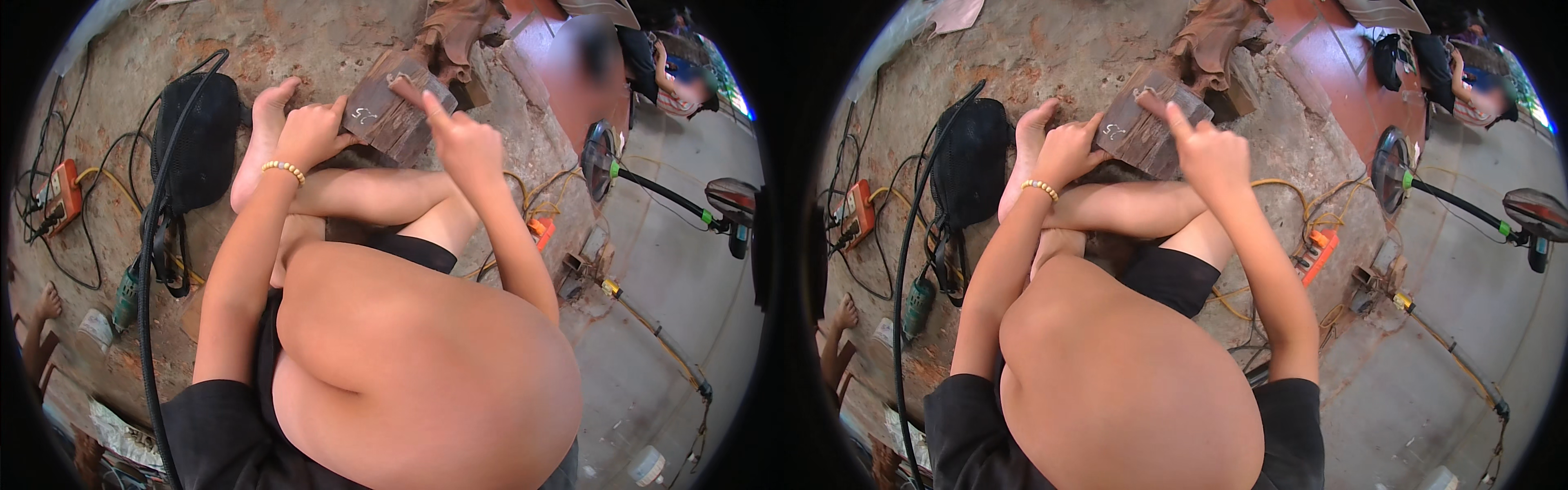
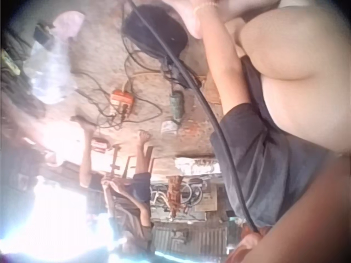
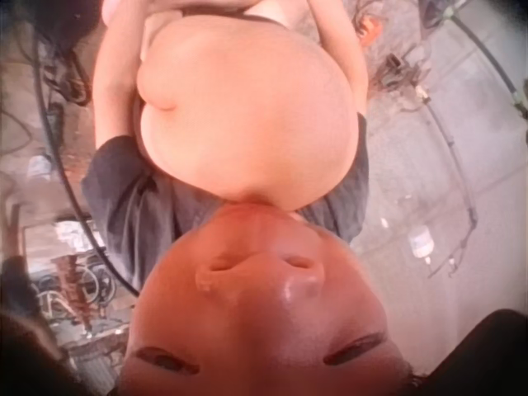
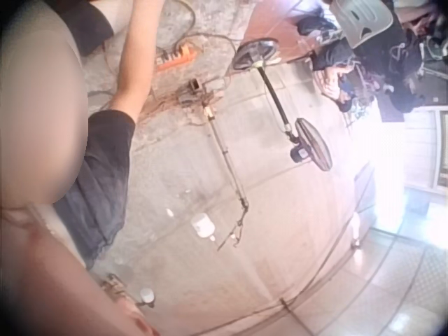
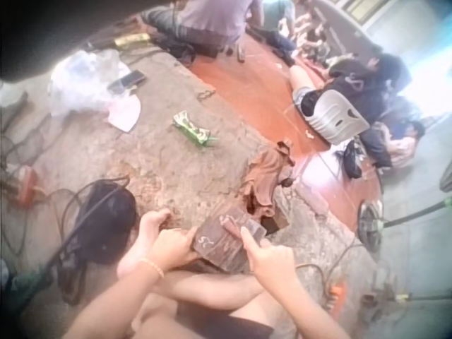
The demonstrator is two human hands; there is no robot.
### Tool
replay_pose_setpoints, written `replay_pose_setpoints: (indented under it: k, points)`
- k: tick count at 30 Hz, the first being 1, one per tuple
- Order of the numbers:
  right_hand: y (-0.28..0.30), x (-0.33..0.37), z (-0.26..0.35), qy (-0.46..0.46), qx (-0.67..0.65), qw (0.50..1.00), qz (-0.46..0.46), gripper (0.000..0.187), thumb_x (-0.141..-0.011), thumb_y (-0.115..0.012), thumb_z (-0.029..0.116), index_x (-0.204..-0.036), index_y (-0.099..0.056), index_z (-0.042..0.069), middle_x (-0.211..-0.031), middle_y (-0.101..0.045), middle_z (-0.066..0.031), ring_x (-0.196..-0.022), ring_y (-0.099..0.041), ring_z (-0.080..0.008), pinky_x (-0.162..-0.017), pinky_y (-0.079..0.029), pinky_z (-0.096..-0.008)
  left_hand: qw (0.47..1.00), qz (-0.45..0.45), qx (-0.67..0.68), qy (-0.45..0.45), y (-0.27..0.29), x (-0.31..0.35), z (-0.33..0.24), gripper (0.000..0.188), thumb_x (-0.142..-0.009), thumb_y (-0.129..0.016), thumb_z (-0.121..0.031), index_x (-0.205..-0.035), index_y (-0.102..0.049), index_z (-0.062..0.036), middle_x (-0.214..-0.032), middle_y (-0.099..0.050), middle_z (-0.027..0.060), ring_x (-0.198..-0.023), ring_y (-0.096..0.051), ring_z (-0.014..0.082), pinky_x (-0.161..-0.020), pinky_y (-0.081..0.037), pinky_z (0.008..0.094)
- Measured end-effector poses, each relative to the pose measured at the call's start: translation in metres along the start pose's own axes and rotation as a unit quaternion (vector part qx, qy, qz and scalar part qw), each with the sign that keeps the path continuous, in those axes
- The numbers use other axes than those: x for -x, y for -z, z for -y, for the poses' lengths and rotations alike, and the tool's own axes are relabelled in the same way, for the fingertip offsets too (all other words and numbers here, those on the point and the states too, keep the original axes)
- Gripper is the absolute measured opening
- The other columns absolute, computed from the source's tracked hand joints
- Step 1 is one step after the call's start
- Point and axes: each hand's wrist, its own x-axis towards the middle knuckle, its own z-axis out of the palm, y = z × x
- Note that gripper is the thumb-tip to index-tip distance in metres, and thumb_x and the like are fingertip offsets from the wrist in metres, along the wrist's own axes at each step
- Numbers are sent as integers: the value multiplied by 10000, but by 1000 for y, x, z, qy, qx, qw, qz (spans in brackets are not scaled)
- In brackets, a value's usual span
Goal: The person sits on the floor and carves a piece of wood using a small knife. They hold the wood with one hand and carefully shape it with the knife, occasionally turning the wood to work on different sides.
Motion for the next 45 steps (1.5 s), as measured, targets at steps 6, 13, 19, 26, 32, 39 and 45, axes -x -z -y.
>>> replay_pose_setpoints:
  k: [6, 13, 19, 26, 32, 39, 45]
  points:
    - [14, -13, -13, 60, -7, 997, 42, 322, -695, -491, 123, -1006, -524, 200, -492, -468, -60, -392, -486, -235, -336, -378, -327, 1000, -21, -2, -13, 5, -2, 2, 544, -585, -622, -269, -1033, -444, -17, -765, -562, 150, -711, -545, 277, -589, -437, 355]
    - [-4, 18, -11, 13, -77, 995, 62, 356, -710, -441, 107, -1057, -472, 177, -537, -500, -79, -448, -517, -249, -375, -397, -350, 996, -72, -24, -50, -5, 9, 7, 546, -586, -621, -335, -986, -448, -6, -705, -555, 136, -660, -548, 264, -553, -429, 348]
    - [-52, 65, 65, -140, -272, 947, -101, 405, -699, -546, 133, -1097, -469, 145, -609, -468, -112, -486, -476, -287, -439, -393, -366, 996, -44, -44, -60, -2, 1, -5, 643, -555, -633, -376, -1022, -428, 15, -645, -559, 148, -601, -555, 267, -526, -433, 350]
    - [-75, 61, 94, -279, -290, 897, -182, 395, -751, -491, 198, -1139, -420, 167, -716, -500, -94, -567, -505, -291, -477, -406, -371, 999, -45, -1, -5, 5, 4, 1, 559, -578, -645, -309, -1024, -456, -31, -706, -566, 170, -649, -552, 310, -582, -433, 389]
    - [-74, 71, 81, -387, -331, 822, -256, 457, -744, -455, 134, -1187, -350, 166, -802, -478, -129, -695, -493, -314, -579, -406, -383, 984, -118, 31, -133, 23, 21, -9, 476, -614, -607, -361, -962, -523, -48, -708, -564, 183, -784, -515, 302, -769, -351, 382]
    - [-74, 65, 84, -395, -392, 803, -215, 432, -741, -456, 148, -1165, -383, 193, -709, -500, -149, -640, -496, -321, -574, -400, -395, 980, 87, -33, -177, -11, 65, 69, 528, -595, -574, -445, -990, -534, -97, -996, -506, 139, -1157, -220, 275, -909, -150, 502]
    - [-74, 69, 80, -375, -400, 798, -248, 429, -739, -444, 139, -1162, -387, 182, -690, -507, -157, -631, -498, -325, -567, -397, -397, 986, 40, -68, -144, -1, 85, 54, 542, -591, -574, -452, -1002, -525, -100, -1010, -497, 134, -1158, -219, 274, -908, -149, 504]
